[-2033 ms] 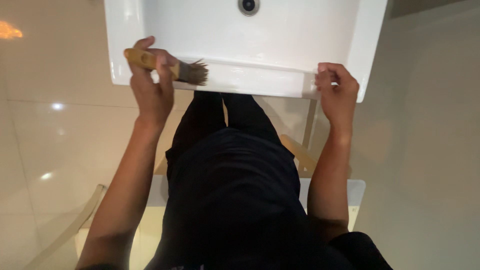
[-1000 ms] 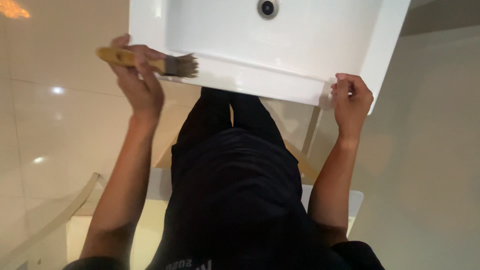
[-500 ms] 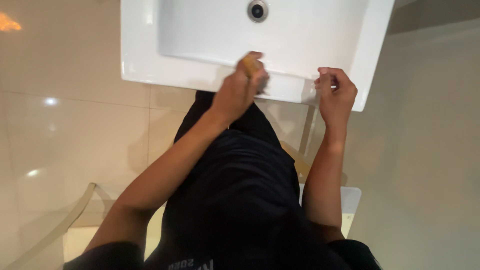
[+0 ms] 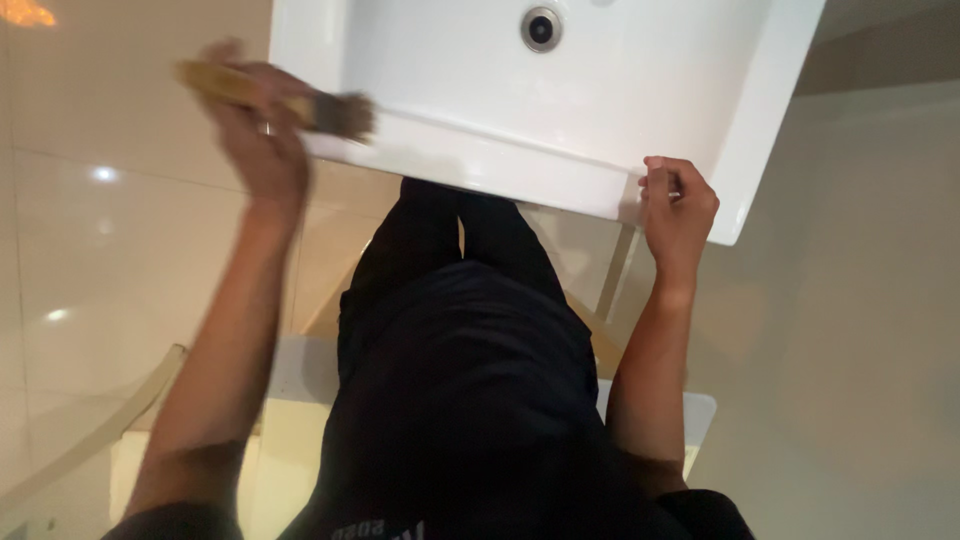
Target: The person scrubs a white bathroom sink using a small brush. They repeatedly scrub the basin, the drain area, and the rim of the sink.
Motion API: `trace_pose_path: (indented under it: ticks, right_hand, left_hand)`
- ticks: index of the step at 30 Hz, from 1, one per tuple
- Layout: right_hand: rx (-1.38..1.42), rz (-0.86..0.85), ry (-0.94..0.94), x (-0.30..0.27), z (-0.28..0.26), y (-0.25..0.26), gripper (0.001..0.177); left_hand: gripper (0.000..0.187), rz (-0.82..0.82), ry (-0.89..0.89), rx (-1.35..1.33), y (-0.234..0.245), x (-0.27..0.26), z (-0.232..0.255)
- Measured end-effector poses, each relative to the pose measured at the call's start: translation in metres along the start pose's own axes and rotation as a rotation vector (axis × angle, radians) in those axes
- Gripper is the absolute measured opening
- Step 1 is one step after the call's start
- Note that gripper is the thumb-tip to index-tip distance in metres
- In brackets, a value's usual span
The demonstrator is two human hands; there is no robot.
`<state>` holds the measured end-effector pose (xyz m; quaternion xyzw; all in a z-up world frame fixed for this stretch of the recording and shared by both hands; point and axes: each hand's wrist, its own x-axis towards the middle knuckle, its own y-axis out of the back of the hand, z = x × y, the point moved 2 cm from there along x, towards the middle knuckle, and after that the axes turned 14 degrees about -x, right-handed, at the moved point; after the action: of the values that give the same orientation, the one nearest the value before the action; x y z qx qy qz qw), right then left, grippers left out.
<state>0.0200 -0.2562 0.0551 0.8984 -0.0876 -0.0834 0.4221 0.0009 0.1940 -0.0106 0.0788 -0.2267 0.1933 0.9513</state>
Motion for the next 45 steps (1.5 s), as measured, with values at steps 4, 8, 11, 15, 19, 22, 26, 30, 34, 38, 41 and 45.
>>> trace_pose_path:
  ticks: [4, 8, 11, 15, 19, 22, 26, 30, 34, 38, 41, 45]
  right_hand:
    - [0.034, -0.01, 0.058, 0.004, -0.009, -0.001, 0.017]
    - [0.081, -0.002, 0.084, 0.0, -0.017, -0.002, 0.017]
    - [0.03, -0.002, 0.094, -0.001, -0.02, -0.005, 0.016]
    - [0.025, -0.016, 0.082, -0.006, -0.024, -0.007, 0.017]
    - [0.016, -0.001, 0.147, -0.012, -0.023, -0.007, 0.018]
    - [0.027, -0.009, 0.141, -0.012, -0.022, -0.006, 0.018]
    - [-0.023, -0.023, 0.068, -0.01, -0.024, -0.008, 0.018]
    - [0.019, -0.048, 0.135, -0.005, -0.028, -0.014, 0.016]
    - [0.058, -0.063, 0.145, -0.004, -0.036, -0.024, 0.016]
    - [0.133, -0.136, 0.127, -0.013, -0.052, -0.029, 0.017]
    - [0.296, -0.285, 0.056, -0.025, -0.069, -0.032, 0.02]
    - [0.432, -0.399, 0.362, -0.037, -0.097, -0.021, 0.043]
  left_hand:
    - [0.035, 0.067, -0.017, 0.039, 0.04, 0.01, 0.017]
    - [0.032, 0.035, -0.071, 0.129, 0.01, 0.004, 0.007]
    - [0.036, -0.053, -0.024, 0.034, -0.041, -0.014, 0.008]
    - [0.042, -0.223, 0.256, -0.172, -0.121, -0.045, 0.042]
    - [0.048, -0.33, 0.165, -0.303, -0.15, -0.05, 0.065]
    - [0.053, -0.284, 0.234, -0.255, -0.144, -0.047, 0.047]
    - [0.057, -0.118, 0.204, -0.078, -0.072, -0.037, 0.013]
    - [0.03, 0.106, -0.048, 0.11, 0.011, 0.003, 0.007]
    - [0.019, 0.063, -0.042, 0.154, 0.027, 0.008, 0.029]
    - [0.004, -0.077, -0.076, 0.316, -0.022, 0.005, 0.031]
    - [0.024, -0.313, -0.161, 0.173, -0.071, -0.012, 0.057]
    - [0.049, -0.511, -0.058, 0.077, -0.132, -0.026, 0.076]
